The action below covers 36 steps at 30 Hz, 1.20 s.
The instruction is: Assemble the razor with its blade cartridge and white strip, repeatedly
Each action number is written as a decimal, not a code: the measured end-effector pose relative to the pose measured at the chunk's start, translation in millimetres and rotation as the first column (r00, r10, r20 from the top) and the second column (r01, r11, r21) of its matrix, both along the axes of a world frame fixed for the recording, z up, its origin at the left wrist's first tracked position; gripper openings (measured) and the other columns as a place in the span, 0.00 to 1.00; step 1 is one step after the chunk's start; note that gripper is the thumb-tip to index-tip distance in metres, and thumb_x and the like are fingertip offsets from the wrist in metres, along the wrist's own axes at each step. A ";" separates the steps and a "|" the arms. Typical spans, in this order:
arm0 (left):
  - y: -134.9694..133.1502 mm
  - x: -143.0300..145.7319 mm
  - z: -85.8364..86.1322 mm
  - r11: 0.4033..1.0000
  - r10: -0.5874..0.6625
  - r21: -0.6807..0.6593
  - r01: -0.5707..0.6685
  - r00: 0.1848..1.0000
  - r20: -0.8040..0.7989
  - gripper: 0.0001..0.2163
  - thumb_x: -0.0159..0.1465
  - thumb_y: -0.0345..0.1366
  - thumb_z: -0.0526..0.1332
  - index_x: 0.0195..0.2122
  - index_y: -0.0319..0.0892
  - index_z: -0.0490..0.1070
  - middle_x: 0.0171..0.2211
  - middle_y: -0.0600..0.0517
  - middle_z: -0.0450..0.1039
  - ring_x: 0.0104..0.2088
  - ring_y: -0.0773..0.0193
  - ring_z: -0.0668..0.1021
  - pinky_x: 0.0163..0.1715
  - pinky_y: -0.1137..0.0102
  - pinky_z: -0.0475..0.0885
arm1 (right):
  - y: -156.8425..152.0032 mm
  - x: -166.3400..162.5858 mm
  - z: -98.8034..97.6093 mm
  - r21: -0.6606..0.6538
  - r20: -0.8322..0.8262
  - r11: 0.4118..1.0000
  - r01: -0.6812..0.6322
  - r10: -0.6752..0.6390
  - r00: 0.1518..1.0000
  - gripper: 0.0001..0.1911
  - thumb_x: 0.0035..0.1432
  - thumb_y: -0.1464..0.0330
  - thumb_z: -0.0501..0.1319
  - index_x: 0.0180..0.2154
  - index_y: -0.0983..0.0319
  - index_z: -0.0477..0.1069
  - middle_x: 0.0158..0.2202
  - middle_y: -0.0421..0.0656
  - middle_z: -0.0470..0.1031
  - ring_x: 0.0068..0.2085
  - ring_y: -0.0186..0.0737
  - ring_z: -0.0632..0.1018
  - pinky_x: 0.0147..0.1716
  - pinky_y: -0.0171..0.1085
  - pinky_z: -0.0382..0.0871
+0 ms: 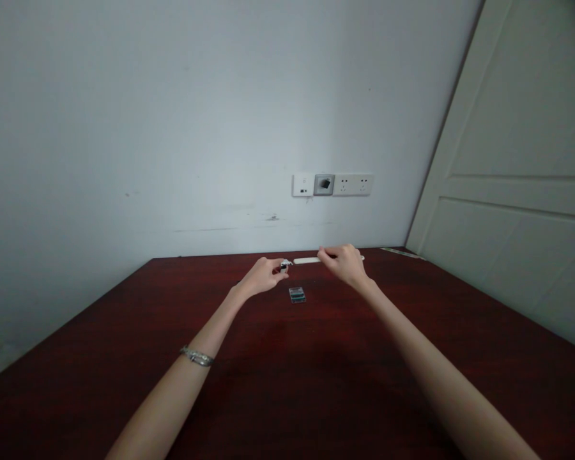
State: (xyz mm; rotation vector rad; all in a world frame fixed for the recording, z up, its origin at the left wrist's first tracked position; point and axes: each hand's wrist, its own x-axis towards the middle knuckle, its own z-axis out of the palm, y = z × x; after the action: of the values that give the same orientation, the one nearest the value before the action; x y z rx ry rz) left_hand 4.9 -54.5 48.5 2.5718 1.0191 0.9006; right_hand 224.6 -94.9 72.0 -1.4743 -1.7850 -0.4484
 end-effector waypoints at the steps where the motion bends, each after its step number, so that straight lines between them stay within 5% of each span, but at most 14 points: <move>1: 0.3 -0.2 0.1 1.000 -0.002 0.001 0.002 1.000 -0.003 0.05 0.57 0.34 0.58 0.28 0.38 0.71 0.21 0.56 0.69 0.23 0.70 0.68 0.27 0.76 0.60 | -0.2 -1.5 1.1 0.001 0.003 1.000 0.004 -0.004 1.000 0.25 0.57 0.61 0.50 0.15 0.63 0.71 0.15 0.44 0.71 0.18 0.32 0.66 0.22 0.34 0.46; 22: 1.5 3.7 -3.0 0.998 0.033 0.048 -0.028 0.993 -0.112 0.06 0.56 0.33 0.59 0.32 0.39 0.74 0.23 0.52 0.72 0.23 0.68 0.70 0.26 0.75 0.60 | -5.8 -17.1 -1.3 0.090 0.047 0.995 -0.042 0.038 0.998 0.25 0.58 0.60 0.49 0.15 0.63 0.71 0.16 0.44 0.72 0.19 0.31 0.67 0.22 0.34 0.45; 30: 2.8 -1.7 -3.5 1.000 0.004 0.021 -0.004 0.999 -0.034 0.06 0.57 0.34 0.58 0.31 0.38 0.73 0.24 0.53 0.72 0.24 0.69 0.70 0.28 0.75 0.61 | 3.6 8.8 -10.2 0.066 0.060 0.997 0.040 -0.044 0.997 0.24 0.57 0.61 0.50 0.15 0.62 0.71 0.17 0.45 0.73 0.20 0.34 0.70 0.22 0.34 0.45; 36: 0.2 2.9 -2.7 1.000 0.009 0.020 -0.007 0.996 -0.087 0.07 0.57 0.33 0.58 0.33 0.38 0.74 0.26 0.51 0.74 0.26 0.68 0.72 0.29 0.75 0.62 | -0.8 -10.5 -5.5 0.091 0.019 0.996 -0.013 0.011 1.000 0.26 0.59 0.60 0.49 0.14 0.63 0.70 0.16 0.45 0.72 0.19 0.32 0.69 0.22 0.34 0.45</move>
State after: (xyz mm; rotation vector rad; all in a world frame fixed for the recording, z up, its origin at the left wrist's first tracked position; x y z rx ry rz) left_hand 7.8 -54.3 45.8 2.6463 1.0498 0.8112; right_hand 214.1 -95.8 66.5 -1.3999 -1.7635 -0.5327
